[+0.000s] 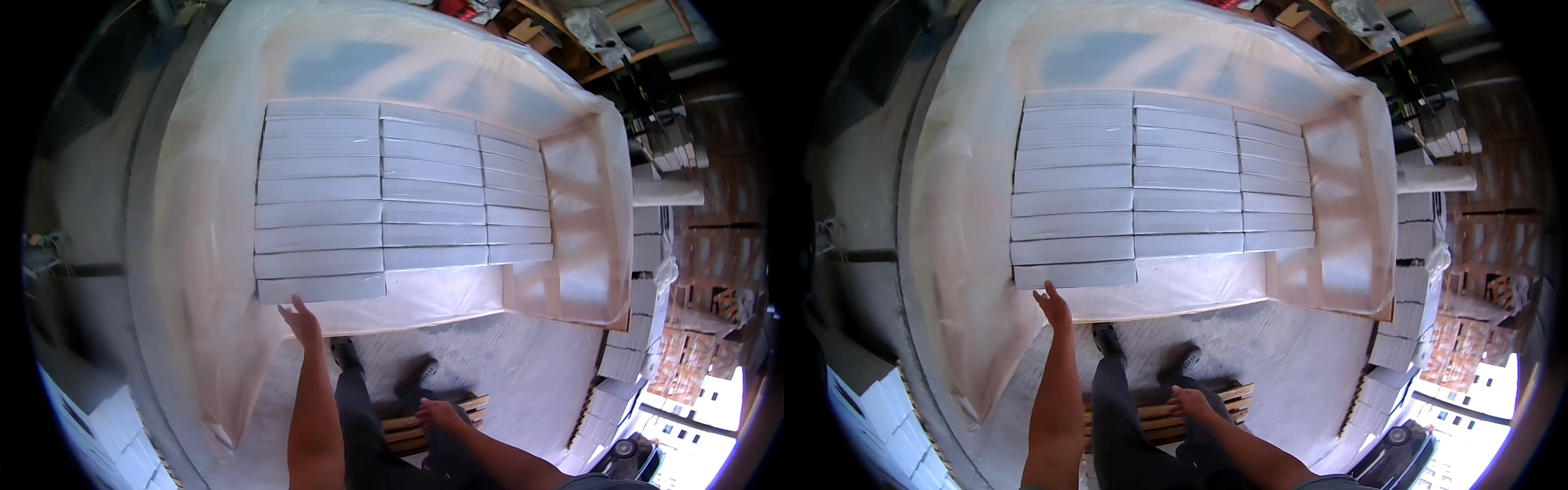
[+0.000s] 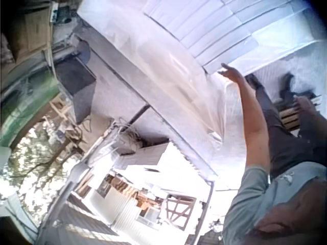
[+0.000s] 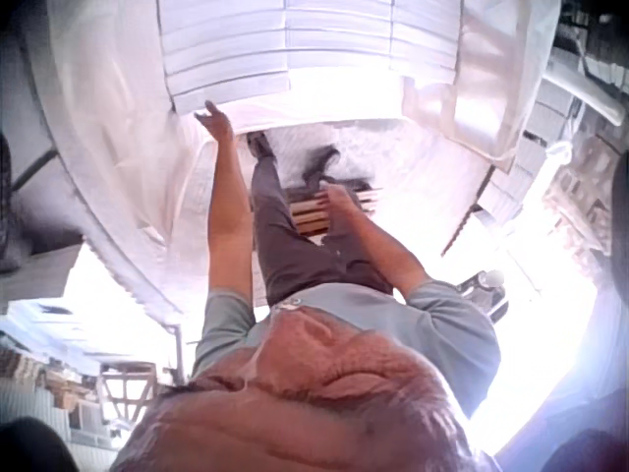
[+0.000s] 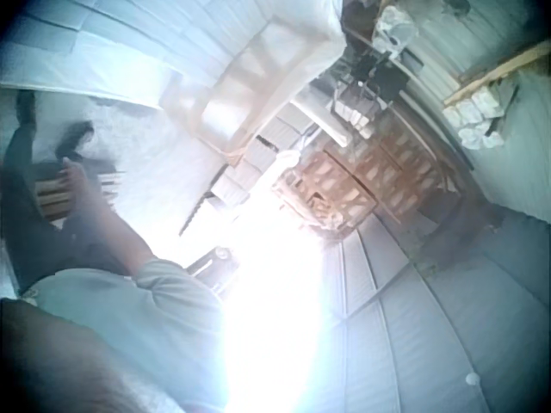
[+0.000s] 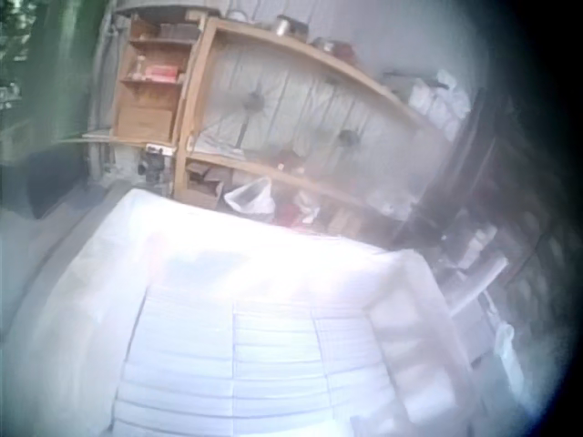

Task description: The person repeatedly picks up white rectangular tiles from a wrapped pallet and places them onto a separate wooden pallet, building a neat stack. The person handles the tiles one at a time, moving between the source and destination pallets.

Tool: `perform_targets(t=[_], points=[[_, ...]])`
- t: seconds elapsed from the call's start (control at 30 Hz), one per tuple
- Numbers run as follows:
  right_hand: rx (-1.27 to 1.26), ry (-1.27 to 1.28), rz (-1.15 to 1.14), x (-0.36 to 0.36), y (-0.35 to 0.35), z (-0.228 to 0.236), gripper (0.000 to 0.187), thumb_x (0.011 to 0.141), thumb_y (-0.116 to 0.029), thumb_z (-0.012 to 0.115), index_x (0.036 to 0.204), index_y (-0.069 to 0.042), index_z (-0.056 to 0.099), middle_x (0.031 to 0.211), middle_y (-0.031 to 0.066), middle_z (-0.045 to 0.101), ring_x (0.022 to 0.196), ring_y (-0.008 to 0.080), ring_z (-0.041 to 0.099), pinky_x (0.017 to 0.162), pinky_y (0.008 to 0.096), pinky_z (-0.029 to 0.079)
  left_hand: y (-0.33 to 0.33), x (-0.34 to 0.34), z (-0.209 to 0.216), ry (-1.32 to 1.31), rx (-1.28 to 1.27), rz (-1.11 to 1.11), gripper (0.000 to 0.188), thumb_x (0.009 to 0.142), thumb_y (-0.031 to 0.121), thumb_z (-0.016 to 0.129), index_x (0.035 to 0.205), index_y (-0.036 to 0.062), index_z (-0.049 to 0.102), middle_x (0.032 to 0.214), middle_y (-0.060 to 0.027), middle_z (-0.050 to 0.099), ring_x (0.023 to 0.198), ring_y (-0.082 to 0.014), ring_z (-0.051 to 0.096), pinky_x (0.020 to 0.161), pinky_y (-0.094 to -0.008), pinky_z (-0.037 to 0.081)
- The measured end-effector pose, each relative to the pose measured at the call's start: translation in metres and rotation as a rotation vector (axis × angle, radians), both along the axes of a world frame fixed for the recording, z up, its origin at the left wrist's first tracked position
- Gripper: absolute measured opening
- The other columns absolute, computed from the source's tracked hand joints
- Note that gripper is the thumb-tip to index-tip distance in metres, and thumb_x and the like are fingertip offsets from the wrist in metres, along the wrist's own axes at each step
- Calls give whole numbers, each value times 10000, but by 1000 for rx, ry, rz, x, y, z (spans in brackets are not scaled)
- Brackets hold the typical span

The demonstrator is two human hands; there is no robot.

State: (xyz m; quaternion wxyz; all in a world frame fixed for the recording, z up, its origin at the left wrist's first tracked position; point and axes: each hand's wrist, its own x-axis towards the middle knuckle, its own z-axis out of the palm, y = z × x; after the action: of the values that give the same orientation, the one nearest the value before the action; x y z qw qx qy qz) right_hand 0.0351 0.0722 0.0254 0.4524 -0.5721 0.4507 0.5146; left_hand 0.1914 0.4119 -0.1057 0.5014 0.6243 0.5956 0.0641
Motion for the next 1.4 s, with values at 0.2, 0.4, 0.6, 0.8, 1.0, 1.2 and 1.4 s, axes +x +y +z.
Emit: perform_targets(t=[0.2,0.4,0.6,0.8,1.0,1.2,1.4], points=[[208,-15,-91,-40,6,27,459,891,-401,557,1063,25,566,952,160,646,738,245,649,655,382,544,-16,-210,-31,222,426,-1166,378,927,367,447,863,10,556,931,-192,609,940,-324,596,763,-430,477],[237,-154,-238,-38,-69,72,390,886,-384,565,983,-8,601,851,122,654,684,215,650,602,342,533,-42,-356,37,306,102,-1279,299,905,295,457,788,30,529,656,-110,538,572,-225,608,431,-334,461],[79,-209,-267,-77,-220,82,414,871,-368,565,1054,2,586,883,150,656,685,245,655,572,365,551,-66,-360,130,362,-95,-1173,322,874,308,447,820,21,580,701,-138,565,609,-272,618,528,-375,489],[-174,-194,-365,-146,-316,116,425,842,-396,527,839,14,636,690,121,633,573,212,637,486,324,544,-72,-309,169,480,-150,-1019,354,875,282,418,838,-25,592,758,-165,613,553,-284,622,615,-390,517],[-278,-257,-612,-216,-315,136,397,852,-350,532,859,35,631,742,121,649,598,228,651,511,332,552,-92,-221,208,400,-204,-1070,433,839,352,479,871,-64,598,642,-146,626,553,-222,645,468,-343,507],[-281,-305,-923,-270,-219,144,389,889,-347,535,874,36,602,769,145,651,606,251,652,523,343,561,-104,-108,229,360,-309,-1386,406,844,312,495,1018,-54,518,870,-144,589,625,-257,648,488,-365,515],[-283,-186,-1121,-300,-77,173,345,816,-321,579,769,9,666,728,118,662,616,224,657,564,315,552,-81,-15,233,487,-239,-1599,417,851,296,478,1086,-49,476,909,-167,575,645,-296,652,484,-385,520]])
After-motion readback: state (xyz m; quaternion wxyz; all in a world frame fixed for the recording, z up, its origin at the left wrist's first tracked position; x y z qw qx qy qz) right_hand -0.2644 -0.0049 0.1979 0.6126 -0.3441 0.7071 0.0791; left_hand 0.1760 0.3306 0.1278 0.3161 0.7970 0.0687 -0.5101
